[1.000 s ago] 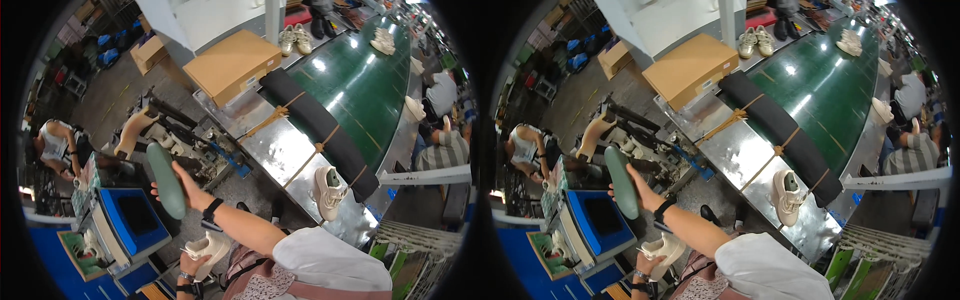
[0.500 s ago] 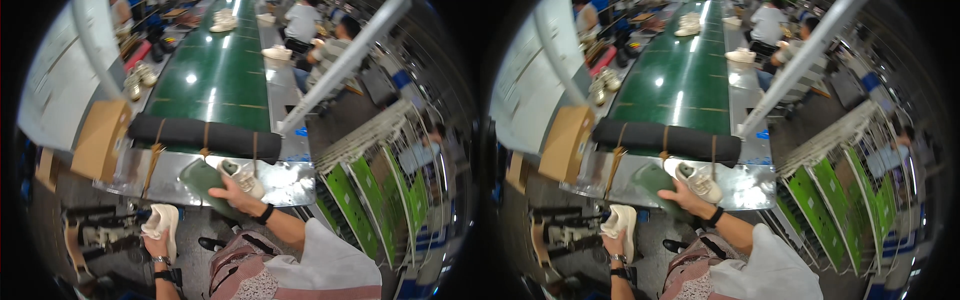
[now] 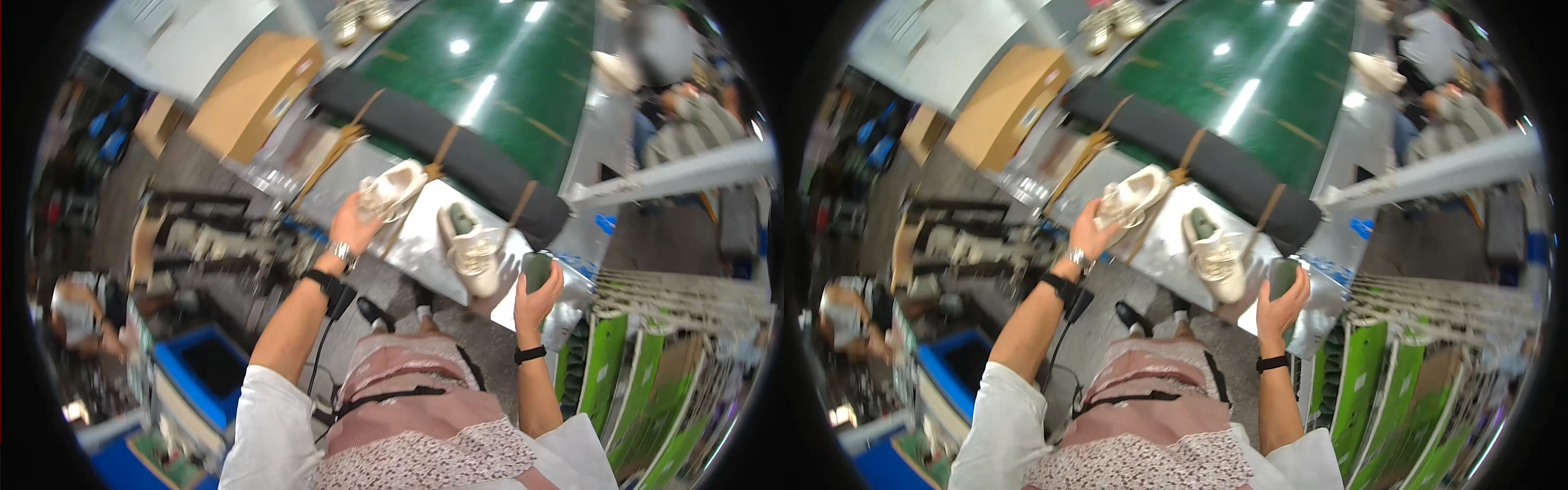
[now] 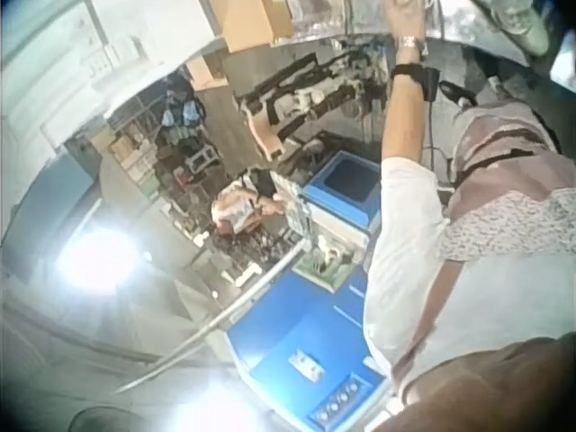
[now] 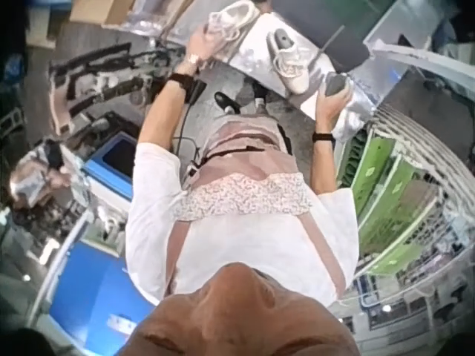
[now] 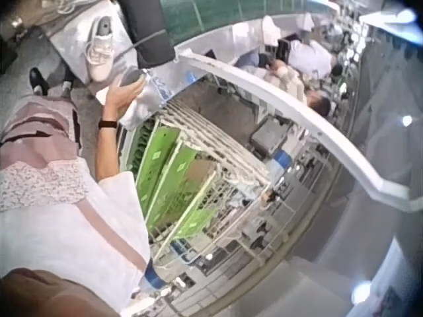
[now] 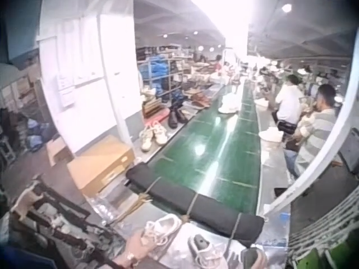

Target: Inserting shoe lasts into shoes and using a lasting machine on a production line.

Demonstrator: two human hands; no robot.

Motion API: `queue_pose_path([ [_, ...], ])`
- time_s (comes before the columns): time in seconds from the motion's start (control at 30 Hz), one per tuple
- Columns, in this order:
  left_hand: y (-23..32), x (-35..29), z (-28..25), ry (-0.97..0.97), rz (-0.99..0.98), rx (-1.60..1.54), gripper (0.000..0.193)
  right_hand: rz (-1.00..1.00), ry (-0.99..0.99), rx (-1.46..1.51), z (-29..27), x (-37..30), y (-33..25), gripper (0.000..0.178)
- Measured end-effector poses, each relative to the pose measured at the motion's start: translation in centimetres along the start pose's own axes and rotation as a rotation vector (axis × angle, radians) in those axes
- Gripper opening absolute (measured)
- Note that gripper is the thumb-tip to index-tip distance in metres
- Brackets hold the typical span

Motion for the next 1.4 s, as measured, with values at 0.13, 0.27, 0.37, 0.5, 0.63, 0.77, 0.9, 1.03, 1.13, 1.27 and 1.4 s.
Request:
queue_pose_path([
  [0.13,7.4,-3.3,-8.9,-0.369,-0.005,-1.15,0.039,-0.285,-0.313,0.187,5.6,2.9,-7.3,0.089],
  [0.27,8.4,-7.9,-16.6,0.007,0.201,-1.187,0.036,-0.25,-0.332,0.262,10.2,6.6,-7.2,0.085],
  [0.37,5.7,-12.2,-18.5,0.122,0.185,-1.249,0.035,-0.14,-0.446,0.309,10.1,7.6,-5.7,0.073],
  [0.5,-2.5,-16.8,-13.8,0.185,0.026,-1.266,0.032,-0.22,-0.749,0.733,5.4,4.1,-14.1,0.069],
  [0.63,-3.5,-20.1,-5.5,-0.016,-0.097,-1.501,0.06,-0.405,-1.281,1.251,1.6,-0.8,-28.3,0.078],
  [0.77,-1.9,-22.8,-6.9,0.195,0.317,-1.986,0.063,-0.241,-1.375,1.595,5.0,-4.9,-37.8,0.077],
  [0.9,-6.1,-23.0,-11.0,0.463,0.186,-1.631,0.06,-0.645,-1.179,1.022,7.7,-10.3,-44.8,0.079],
  [1.03,-11.0,-20.4,-12.0,0.559,0.118,-1.829,0.061,-0.771,-0.938,0.785,12.4,-10.1,-50.3,0.08],
  [1.13,-12.4,-18.3,-16.0,0.494,0.3,-2.068,0.071,-0.9,-0.886,0.593,13.7,-10.0,-55.9,0.086],
  [1.27,-15.4,-15.3,-18.0,0.436,0.53,-2.176,0.078,-1.018,-0.729,0.106,15.8,-10.2,-61.3,0.089],
  [1.4,-16.1,-15.0,-17.0,0.622,0.653,-2.2,0.079,-1.078,-0.741,-0.17,14.6,-13.0,-64.1,0.083],
])
Point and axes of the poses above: each hand's wrist, its own x-axis towards the middle knuckle, its own z-axis out of the palm, y = z × x, the point moved 3 cm from there along x, towards the middle knuckle, and after that the axes turned 14 degrees about -y, right-handed, at the moved point
